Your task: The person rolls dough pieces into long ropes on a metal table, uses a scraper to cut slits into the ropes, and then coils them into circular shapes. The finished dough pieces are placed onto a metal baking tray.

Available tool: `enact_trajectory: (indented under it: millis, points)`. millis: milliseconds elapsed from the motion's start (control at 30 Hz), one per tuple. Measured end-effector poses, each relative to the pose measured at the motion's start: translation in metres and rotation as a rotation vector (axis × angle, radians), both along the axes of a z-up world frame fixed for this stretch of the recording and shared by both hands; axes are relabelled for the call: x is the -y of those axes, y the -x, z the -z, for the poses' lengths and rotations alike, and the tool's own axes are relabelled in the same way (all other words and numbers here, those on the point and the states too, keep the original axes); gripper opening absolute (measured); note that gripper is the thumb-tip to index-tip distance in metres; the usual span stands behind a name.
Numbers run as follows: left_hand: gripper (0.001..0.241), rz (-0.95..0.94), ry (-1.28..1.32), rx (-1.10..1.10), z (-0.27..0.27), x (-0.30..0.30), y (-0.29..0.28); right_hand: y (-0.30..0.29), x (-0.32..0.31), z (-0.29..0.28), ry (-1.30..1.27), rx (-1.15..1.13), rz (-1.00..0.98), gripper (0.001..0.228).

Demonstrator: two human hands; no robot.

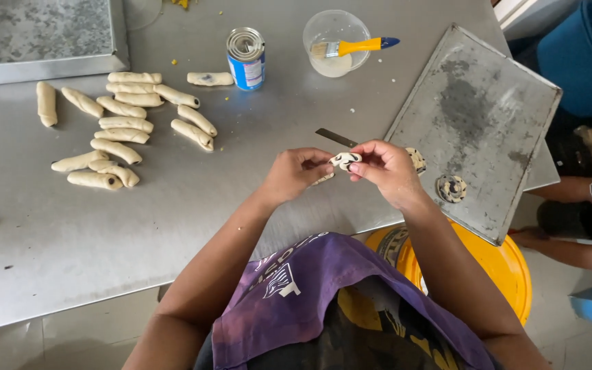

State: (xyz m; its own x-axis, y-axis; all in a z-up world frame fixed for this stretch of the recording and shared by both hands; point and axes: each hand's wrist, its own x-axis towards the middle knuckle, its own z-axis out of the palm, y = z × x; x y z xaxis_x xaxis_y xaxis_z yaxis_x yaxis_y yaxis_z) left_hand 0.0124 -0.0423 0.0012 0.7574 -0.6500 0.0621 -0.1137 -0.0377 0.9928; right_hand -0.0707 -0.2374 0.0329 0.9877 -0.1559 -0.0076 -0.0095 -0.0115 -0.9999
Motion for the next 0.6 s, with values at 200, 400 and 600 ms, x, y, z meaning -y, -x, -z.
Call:
enact_trajectory:
  millis: [200, 400, 600]
  points:
    - [0.025, -0.05, 0.209, -0.202, -0.016, 0.022, 0.013, 0.009, -0.004, 0.006, -0.127, 0.041, 0.015, 0.044]
    - [0.029, -0.084, 0.186, -0.016, -0.025, 0.029, 0.021, 0.017, 0.004, 0.011, 0.254, -0.028, 0.09, 0.034]
    - [0.052, -0.076, 0.064, 0.348, -0.033, 0.032, 0.025, 0.012, 0.004, -0.051, 1.035, 0.048, -0.187, 0.036]
